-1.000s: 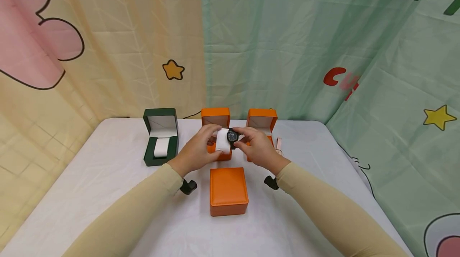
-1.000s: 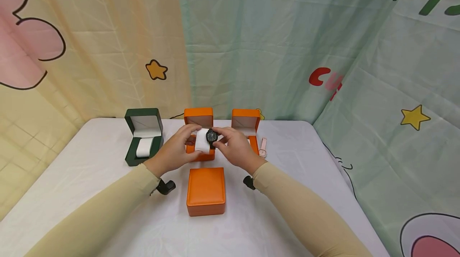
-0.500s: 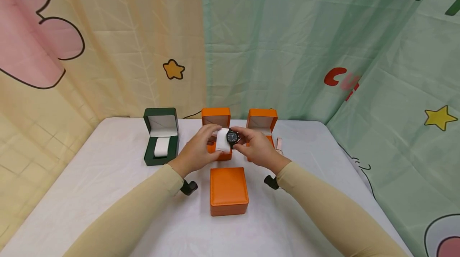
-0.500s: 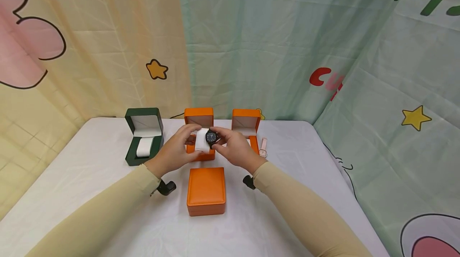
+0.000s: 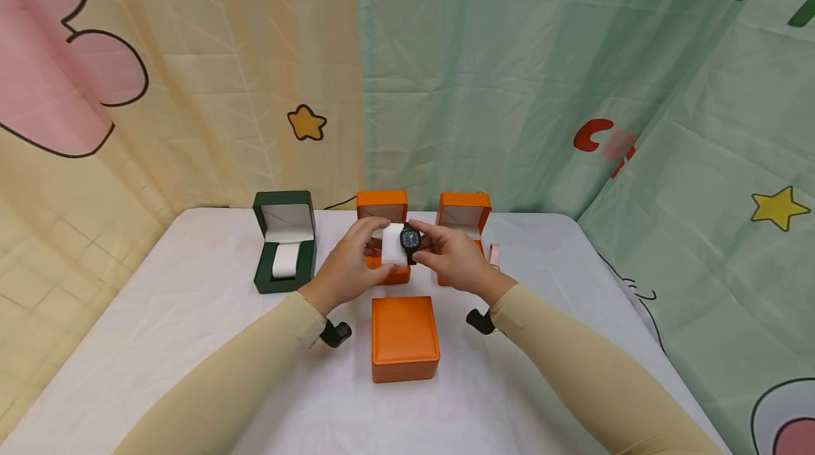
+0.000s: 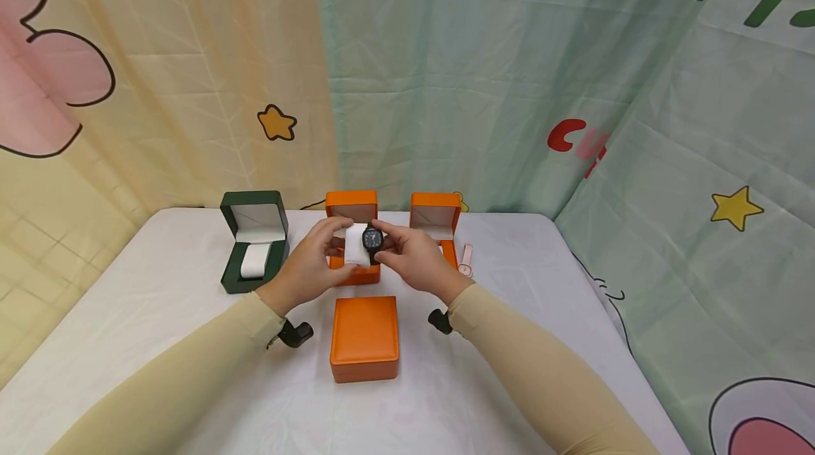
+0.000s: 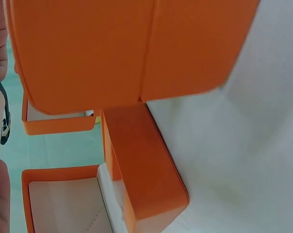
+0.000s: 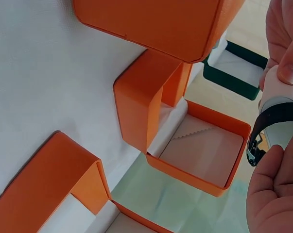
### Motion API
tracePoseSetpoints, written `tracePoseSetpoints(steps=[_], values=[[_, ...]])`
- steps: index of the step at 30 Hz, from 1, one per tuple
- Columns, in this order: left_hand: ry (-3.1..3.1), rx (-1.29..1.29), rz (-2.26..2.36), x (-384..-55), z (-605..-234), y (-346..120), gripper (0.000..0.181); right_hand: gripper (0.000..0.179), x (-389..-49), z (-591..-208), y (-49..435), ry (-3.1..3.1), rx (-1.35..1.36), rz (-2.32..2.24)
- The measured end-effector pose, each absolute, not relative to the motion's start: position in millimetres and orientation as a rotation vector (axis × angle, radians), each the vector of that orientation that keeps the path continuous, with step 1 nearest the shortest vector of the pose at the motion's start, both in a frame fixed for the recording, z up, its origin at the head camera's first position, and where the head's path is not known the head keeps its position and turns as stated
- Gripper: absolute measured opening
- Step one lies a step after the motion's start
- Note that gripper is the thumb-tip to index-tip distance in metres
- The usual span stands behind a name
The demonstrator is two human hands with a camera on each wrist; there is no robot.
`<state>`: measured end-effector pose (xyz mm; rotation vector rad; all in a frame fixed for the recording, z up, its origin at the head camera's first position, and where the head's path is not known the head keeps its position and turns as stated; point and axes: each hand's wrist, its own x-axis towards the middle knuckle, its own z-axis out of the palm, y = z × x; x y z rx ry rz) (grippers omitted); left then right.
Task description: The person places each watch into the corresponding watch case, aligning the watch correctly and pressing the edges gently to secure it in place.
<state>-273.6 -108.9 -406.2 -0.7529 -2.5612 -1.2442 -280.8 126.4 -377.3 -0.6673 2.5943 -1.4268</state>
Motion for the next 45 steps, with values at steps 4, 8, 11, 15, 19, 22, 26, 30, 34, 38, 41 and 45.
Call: tracePoseSetpoints(steps=[4,8,11,15,19,22,26,30,34,38,41,45], values=[[-2.546,-0.745,-1.264,-273.6,-405.4,-108.2,0.072,0.063,-279.8,-375.2,127.1,2.582,-0.668,-1.438],[-2.525,-0.753,-1.271,-274.7,-405.4,-107.7,0.072,0.064,-278.2,-374.8,127.4,2.577,-0.692,-1.455],[-2.502,-0.761,-1.274,-275.3,-405.5,-107.5,0.072,0.065,-277.7,-375.4,127.3,2.594,-0.701,-1.446],[-2.499,-0.753,-1.277,-274.4,-405.2,-107.3,0.071,0.065,-276.7,-375.0,126.2,2.605,-0.67,-1.428],[-2.503,-0.733,-1.293,-272.8,-405.1,-106.9,0.072,0.065,-275.8,-374.7,125.4,2.59,-0.637,-1.429],[-2.495,-0.728,-1.302,-273.0,-405.5,-107.1,0.073,0.067,-275.8,-375.1,124.9,2.57,-0.624,-1.44],[-2.487,-0.73,-1.313,-273.9,-405.5,-107.6,0.072,0.07,-275.5,-375.3,124.8,2.546,-0.628,-1.456],[-2.48,-0.729,-1.336,-274.9,-405.2,-107.9,0.072,0.073,-276.0,-375.6,125.1,2.555,-0.674,-1.452],[-2.47,-0.738,-1.355,-275.0,-404.5,-107.5,0.072,0.077,-276.6,-375.6,125.5,2.563,-0.697,-1.434],[-2.471,-0.744,-1.354,-273.5,-402.8,-107.3,0.071,0.079,-277.6,-376.2,126.6,2.55,-0.689,-1.424],[-2.484,-0.757,-1.333,-272.2,-401.4,-107.6,0.071,0.082,-278.3,-375.9,127.3,2.527,-0.672,-1.422],[-2.502,-0.786,-1.301,-270.9,-400.3,-107.7,0.071,0.089,-278.5,-373.4,128.2,2.506,-0.621,-1.389]])
